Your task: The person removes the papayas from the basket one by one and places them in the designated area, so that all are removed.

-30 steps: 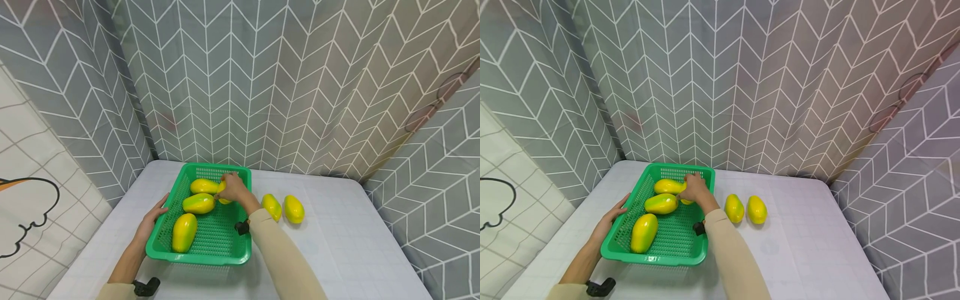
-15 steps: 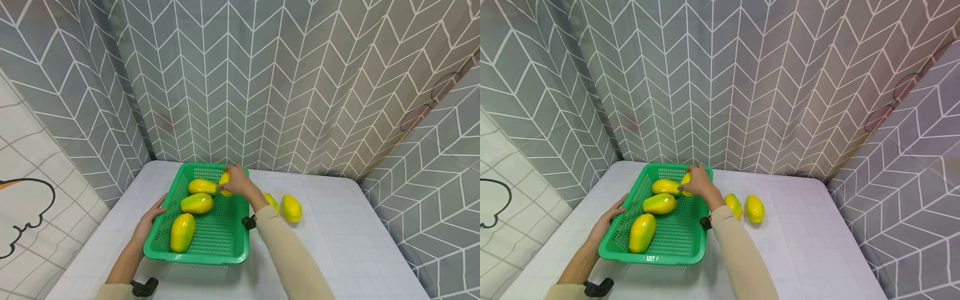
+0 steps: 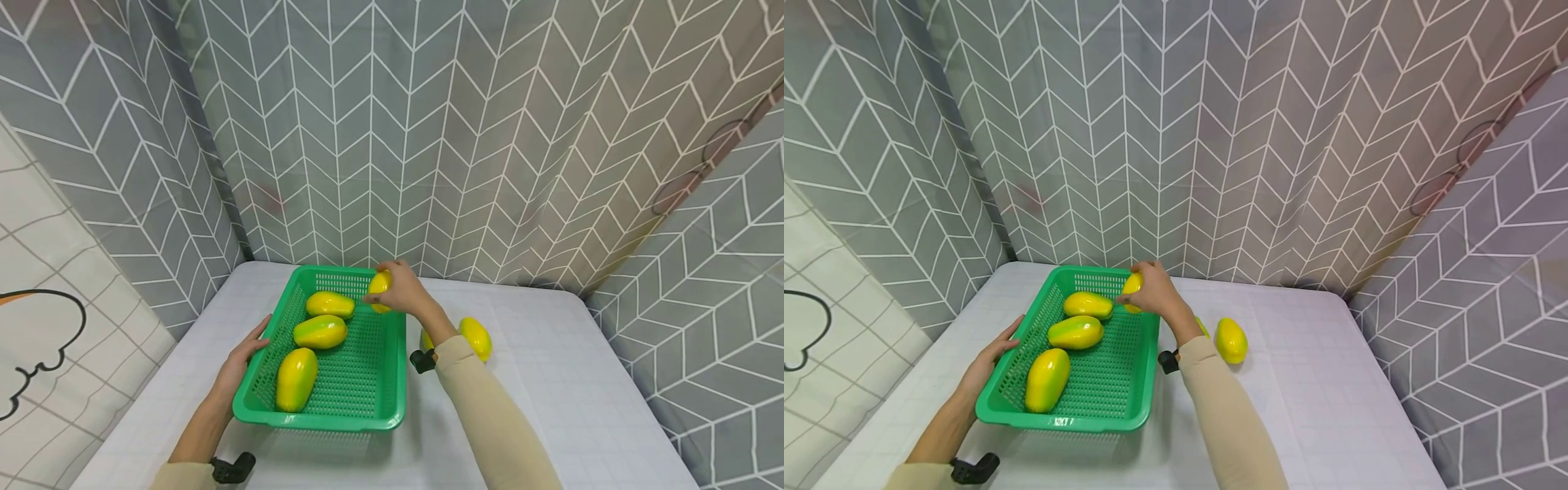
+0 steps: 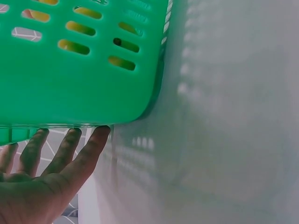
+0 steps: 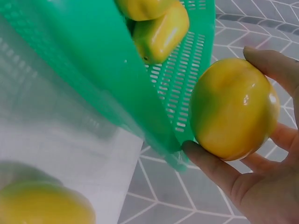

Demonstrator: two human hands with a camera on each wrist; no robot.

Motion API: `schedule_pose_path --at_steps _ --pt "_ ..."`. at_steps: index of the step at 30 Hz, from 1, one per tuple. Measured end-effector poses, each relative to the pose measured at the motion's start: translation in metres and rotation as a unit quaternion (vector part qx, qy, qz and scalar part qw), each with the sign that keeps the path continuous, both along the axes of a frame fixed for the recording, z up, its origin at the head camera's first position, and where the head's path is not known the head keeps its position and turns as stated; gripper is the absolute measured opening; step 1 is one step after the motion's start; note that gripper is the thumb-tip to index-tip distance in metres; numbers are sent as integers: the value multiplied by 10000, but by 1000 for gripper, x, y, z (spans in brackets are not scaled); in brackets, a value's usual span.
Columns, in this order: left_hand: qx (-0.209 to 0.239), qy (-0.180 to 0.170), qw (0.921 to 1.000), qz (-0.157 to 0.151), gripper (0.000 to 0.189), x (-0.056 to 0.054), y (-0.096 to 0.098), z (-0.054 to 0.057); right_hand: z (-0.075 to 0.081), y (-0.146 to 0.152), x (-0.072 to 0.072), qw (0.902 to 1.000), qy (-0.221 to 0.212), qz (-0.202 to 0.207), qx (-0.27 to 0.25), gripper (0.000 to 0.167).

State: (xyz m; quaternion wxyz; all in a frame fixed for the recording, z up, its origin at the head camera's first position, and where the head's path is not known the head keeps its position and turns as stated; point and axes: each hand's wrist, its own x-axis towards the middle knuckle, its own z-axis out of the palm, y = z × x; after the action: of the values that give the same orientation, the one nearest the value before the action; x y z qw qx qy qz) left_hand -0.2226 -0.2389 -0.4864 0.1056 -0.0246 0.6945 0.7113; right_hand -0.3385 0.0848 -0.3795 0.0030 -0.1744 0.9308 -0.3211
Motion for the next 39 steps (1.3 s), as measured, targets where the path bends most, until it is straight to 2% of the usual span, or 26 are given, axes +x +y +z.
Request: schedule_pose_path --at_steps 7,12,27,32,39 --pt "-48 -185 9998 -51 60 -1 -1 1 4 15 1 10000 66 -70 -20 70" --pt "-161 -165 9997 -69 59 -1 -2 1 6 30 1 9998 34 -165 -68 70" --pt "-223 -232 9991 -265 61 -4 -7 -4 1 72 -4 9989 23 -472 -33 72" --pt "-180 -177 9990 -372 67 -4 -9 -4 0 85 -2 9986 -20 -529 -52 72" --pt "-372 -235 9984 -368 70 -5 -11 -2 -5 104 -2 9984 -30 -572 17 70"
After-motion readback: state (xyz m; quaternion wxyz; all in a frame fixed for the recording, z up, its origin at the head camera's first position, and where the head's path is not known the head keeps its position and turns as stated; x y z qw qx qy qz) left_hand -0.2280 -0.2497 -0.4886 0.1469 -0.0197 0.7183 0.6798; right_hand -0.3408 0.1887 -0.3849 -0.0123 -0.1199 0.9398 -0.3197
